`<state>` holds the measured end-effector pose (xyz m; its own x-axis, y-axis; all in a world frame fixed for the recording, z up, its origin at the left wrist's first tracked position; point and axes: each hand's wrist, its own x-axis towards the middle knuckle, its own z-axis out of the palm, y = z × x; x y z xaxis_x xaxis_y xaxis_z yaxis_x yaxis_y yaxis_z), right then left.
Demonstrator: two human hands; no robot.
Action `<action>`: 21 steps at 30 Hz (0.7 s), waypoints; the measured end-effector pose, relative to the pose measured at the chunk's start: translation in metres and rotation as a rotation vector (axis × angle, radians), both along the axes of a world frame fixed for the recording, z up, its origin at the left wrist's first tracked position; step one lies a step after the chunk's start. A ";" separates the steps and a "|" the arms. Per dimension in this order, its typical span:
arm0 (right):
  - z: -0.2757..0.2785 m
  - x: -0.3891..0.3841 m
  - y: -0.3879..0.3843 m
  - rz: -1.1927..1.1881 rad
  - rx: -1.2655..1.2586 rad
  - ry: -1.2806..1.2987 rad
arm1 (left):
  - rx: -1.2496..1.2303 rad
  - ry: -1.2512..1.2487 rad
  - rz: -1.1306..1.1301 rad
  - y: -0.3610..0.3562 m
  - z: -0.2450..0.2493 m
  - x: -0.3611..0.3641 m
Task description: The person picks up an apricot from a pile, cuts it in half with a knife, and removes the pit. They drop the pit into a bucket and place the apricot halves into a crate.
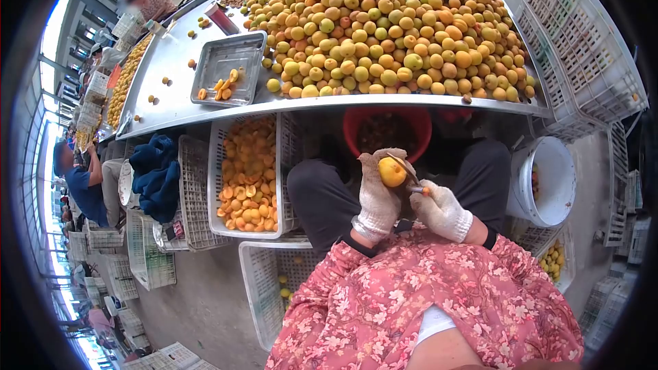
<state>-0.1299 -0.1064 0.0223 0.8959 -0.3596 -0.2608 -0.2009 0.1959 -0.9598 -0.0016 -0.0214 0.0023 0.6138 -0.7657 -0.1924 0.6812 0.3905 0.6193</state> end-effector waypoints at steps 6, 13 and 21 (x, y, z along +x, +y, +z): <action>0.000 0.002 -0.006 0.101 -0.338 -0.004 | 0.018 0.021 -0.025 0.004 0.005 0.001; -0.015 0.005 0.007 0.063 -0.384 -0.021 | 0.027 0.132 0.020 0.000 0.025 -0.012; -0.009 0.010 -0.002 -0.016 -0.511 -0.170 | -0.068 0.023 -0.018 0.005 0.029 -0.009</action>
